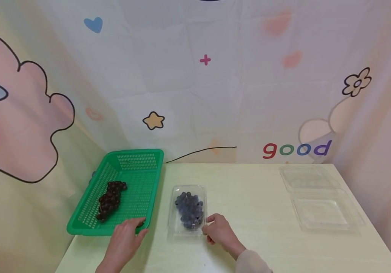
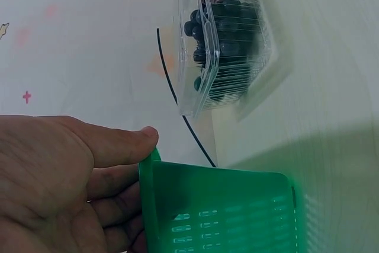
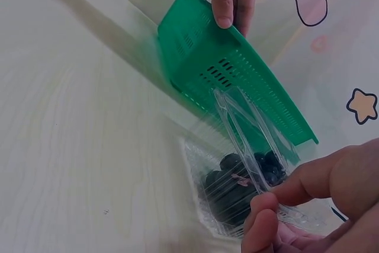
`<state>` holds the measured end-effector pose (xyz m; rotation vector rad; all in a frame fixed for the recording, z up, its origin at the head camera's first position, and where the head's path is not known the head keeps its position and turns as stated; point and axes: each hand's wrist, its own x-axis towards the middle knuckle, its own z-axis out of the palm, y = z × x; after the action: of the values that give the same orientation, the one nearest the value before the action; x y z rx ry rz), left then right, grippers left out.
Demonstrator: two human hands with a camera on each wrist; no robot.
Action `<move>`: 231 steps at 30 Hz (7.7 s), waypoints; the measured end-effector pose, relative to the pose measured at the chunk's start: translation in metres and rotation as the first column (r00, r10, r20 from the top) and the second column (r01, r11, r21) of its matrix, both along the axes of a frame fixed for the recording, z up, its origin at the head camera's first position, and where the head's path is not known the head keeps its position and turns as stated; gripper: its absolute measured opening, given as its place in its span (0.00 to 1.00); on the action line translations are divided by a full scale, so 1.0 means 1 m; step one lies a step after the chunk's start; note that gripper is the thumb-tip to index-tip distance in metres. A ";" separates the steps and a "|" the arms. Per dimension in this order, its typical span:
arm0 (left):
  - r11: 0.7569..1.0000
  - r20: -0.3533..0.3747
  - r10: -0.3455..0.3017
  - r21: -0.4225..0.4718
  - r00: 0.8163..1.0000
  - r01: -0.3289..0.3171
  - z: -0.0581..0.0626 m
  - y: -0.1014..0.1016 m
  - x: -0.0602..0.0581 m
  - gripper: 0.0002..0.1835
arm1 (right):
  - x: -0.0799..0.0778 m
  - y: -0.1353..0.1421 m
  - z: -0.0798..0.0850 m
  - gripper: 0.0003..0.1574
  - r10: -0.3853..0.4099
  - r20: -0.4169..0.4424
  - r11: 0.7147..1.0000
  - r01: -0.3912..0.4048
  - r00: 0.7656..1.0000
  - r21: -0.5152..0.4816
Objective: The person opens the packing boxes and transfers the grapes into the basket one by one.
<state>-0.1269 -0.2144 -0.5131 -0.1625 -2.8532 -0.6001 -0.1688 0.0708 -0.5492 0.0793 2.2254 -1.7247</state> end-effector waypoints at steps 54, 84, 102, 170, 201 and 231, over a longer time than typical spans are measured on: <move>0.956 0.058 0.051 0.287 0.997 -0.066 -0.023 0.080 0.015 0.21 | 0.014 0.006 -0.001 0.22 0.052 0.058 0.998 -0.051 0.997 -0.031; 0.883 0.136 0.034 0.460 0.990 -0.093 -0.046 0.070 0.005 0.16 | 0.019 0.015 -0.001 0.16 0.113 0.064 0.990 -0.107 0.992 -0.093; 0.633 0.359 -0.100 0.742 0.928 -0.219 -0.049 0.068 -0.003 0.17 | 0.023 0.028 -0.005 0.18 0.112 0.080 0.989 -0.104 0.990 -0.106; 0.484 0.404 -0.291 0.844 0.867 -0.231 -0.048 0.122 -0.006 0.16 | 0.043 0.103 -0.005 0.19 0.168 0.073 0.980 -0.158 0.983 -0.124; 0.512 0.400 -0.254 0.828 0.881 -0.229 -0.054 0.132 -0.023 0.14 | 0.055 0.106 -0.009 0.09 0.172 0.142 0.977 -0.150 0.975 -0.153; 0.448 0.419 -0.170 0.839 0.892 -0.309 -0.059 0.142 -0.036 0.15 | 0.061 0.091 -0.018 0.13 0.215 0.250 0.959 -0.156 0.944 -0.236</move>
<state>-0.1634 -0.0723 -0.5719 0.3355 -2.3972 -2.2871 -0.1079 0.1616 -0.5676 0.0512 1.7818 -1.7202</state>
